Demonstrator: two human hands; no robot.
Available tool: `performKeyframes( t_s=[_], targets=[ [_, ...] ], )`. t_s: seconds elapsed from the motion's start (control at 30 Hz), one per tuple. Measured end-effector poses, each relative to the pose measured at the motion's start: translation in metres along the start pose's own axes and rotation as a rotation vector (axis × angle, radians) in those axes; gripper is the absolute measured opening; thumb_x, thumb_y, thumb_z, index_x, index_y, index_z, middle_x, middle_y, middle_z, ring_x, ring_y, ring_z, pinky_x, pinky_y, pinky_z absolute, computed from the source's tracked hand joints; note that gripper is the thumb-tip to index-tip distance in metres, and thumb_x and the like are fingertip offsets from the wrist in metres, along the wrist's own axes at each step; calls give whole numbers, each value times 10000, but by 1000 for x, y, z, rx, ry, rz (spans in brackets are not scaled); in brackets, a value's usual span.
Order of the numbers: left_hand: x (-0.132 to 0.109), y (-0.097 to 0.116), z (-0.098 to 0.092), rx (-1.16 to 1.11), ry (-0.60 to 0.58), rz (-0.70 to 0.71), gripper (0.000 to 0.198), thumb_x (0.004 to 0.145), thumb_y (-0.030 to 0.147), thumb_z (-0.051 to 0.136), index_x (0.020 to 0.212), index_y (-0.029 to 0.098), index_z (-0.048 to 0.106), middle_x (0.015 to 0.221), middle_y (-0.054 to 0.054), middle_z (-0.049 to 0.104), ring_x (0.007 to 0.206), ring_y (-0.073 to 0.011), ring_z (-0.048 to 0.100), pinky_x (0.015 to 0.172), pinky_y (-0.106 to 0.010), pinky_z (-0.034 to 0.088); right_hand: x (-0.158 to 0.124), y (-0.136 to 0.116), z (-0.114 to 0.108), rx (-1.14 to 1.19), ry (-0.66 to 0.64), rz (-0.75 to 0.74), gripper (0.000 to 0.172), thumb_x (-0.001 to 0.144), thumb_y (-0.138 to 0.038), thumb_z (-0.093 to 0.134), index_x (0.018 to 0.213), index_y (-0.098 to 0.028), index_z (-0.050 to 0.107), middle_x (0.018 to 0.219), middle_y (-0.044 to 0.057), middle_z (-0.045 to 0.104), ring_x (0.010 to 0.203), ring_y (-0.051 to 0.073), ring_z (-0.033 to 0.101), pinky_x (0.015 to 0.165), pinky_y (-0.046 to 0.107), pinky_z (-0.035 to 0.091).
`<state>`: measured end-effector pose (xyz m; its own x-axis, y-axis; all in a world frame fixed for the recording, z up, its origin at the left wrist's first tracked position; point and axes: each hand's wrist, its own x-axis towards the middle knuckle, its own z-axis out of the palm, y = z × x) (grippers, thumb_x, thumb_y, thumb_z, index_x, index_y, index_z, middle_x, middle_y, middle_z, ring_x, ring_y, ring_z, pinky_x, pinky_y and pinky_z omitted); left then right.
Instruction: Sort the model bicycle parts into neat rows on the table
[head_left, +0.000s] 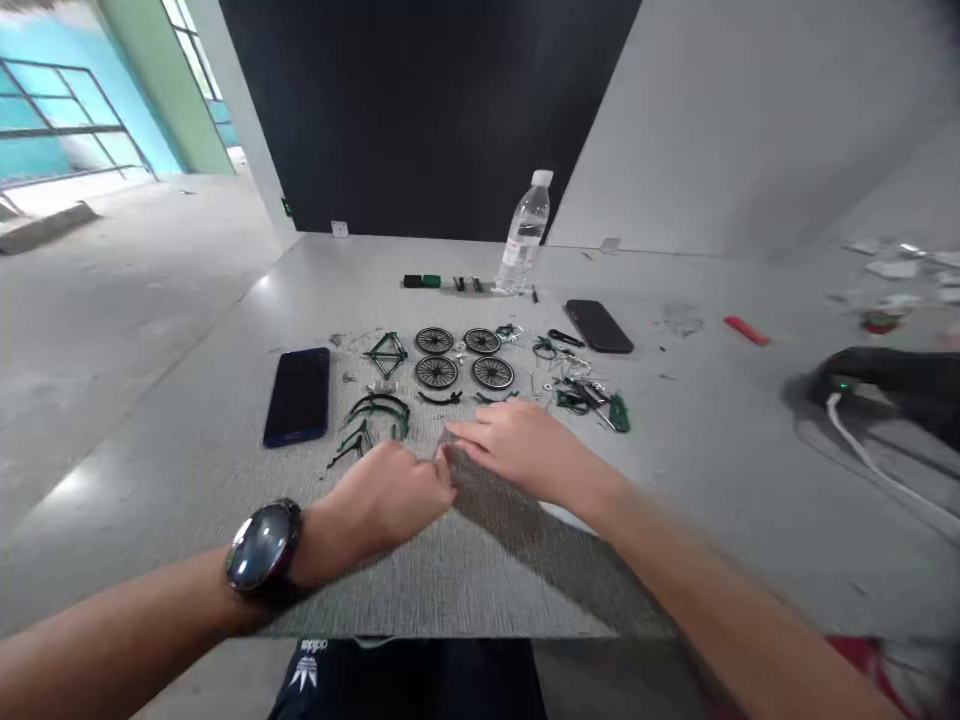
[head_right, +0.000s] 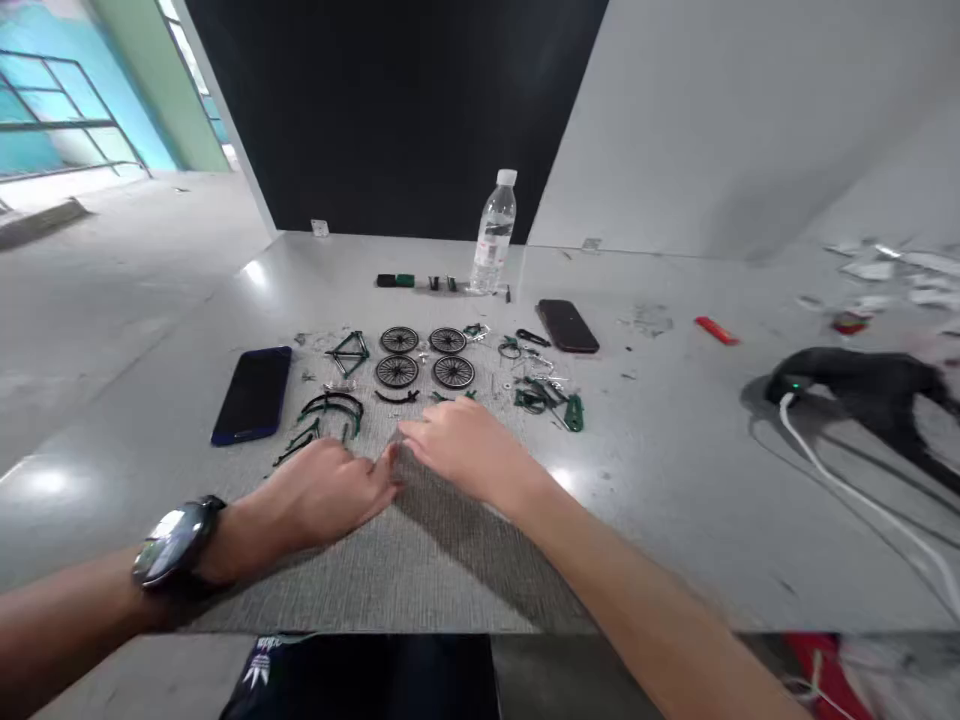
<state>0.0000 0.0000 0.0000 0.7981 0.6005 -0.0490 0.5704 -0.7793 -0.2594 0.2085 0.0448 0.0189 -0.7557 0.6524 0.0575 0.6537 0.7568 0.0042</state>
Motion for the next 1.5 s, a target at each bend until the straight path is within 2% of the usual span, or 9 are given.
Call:
performKeyframes(
  t_s=[0.13, 0.47, 0.63, 0.8, 1.07, 1.2, 1.3, 1.37, 1.5],
  targets=[
    [1, -1, 1, 2, -21, -6, 391, 1012, 137, 477, 1349, -29, 584, 607, -51, 695, 474, -206, 646, 400, -308, 323, -1, 0, -1, -3, -20, 8, 344, 1065, -290, 438, 1238, -213, 725, 866, 43, 743, 734, 195, 652, 641, 334, 395],
    [3, 0, 2, -5, 26, -29, 384, 1031, 176, 465, 1335, -11, 604, 607, -55, 699, 491, -214, 664, 394, -321, 303, 2, 3, 1, 21, -15, 41, 333, 1064, -290, 443, 1220, -234, 733, 939, 38, 767, 824, 210, 677, 732, 354, 416],
    [3, 1, 5, 8, 43, -25, 386, 1023, 153, 456, 1357, 16, 596, 621, -48, 706, 493, -198, 663, 397, -321, 289, 2, 3, 2, 19, -9, 58, 320, 1054, -284, 466, 1237, -232, 723, 932, 41, 766, 822, 204, 677, 729, 342, 406],
    [5, 2, 0, 10, 7, -12, 388, 1026, 149, 450, 1354, -4, 591, 610, -50, 701, 487, -205, 660, 389, -326, 292, 2, 3, 0, 22, -19, 61, 320, 1050, -278, 473, 1254, -222, 714, 928, 42, 763, 824, 203, 676, 730, 338, 405],
    [5, 2, 1, 5, 27, -20, 407, 1014, 145, 492, 1375, -29, 567, 600, -53, 694, 474, -199, 650, 390, -323, 302, 0, 3, 0, 23, -2, 48, 303, 1049, -275, 473, 1201, -231, 732, 913, 40, 760, 798, 202, 669, 687, 331, 393],
    [4, 2, -1, 18, 1, -8, 411, 1031, 172, 474, 1371, -40, 567, 604, -55, 694, 487, -209, 656, 394, -332, 307, 1, 2, 0, 36, 12, 36, 299, 1048, -275, 474, 1153, -228, 750, 921, 46, 764, 807, 201, 673, 714, 335, 414],
    [4, 2, -1, 12, -4, -7, 418, 1029, 173, 489, 1383, -40, 557, 614, -53, 699, 484, -203, 651, 393, -333, 297, -1, 9, -7, 76, 72, 8, 301, 1045, -267, 466, 1060, -216, 762, 905, 47, 762, 799, 192, 665, 744, 339, 430],
    [3, 2, 1, -1, 22, -26, 424, 1039, 198, 491, 1393, -27, 555, 618, -53, 702, 485, -199, 651, 393, -330, 295, -5, 20, -16, 100, 163, 36, 308, 1043, -267, 455, 1005, -206, 755, 856, 42, 751, 755, 178, 646, 742, 337, 435],
    [4, 4, 3, -13, 41, -61, 424, 1054, 251, 493, 1393, 10, 575, 619, -63, 705, 495, -196, 657, 417, -314, 325, -25, 63, -34, 65, 384, 298, 294, 1021, -330, 470, 938, -227, 733, 782, 34, 722, 657, 170, 596, 657, 321, 422]
  ],
)
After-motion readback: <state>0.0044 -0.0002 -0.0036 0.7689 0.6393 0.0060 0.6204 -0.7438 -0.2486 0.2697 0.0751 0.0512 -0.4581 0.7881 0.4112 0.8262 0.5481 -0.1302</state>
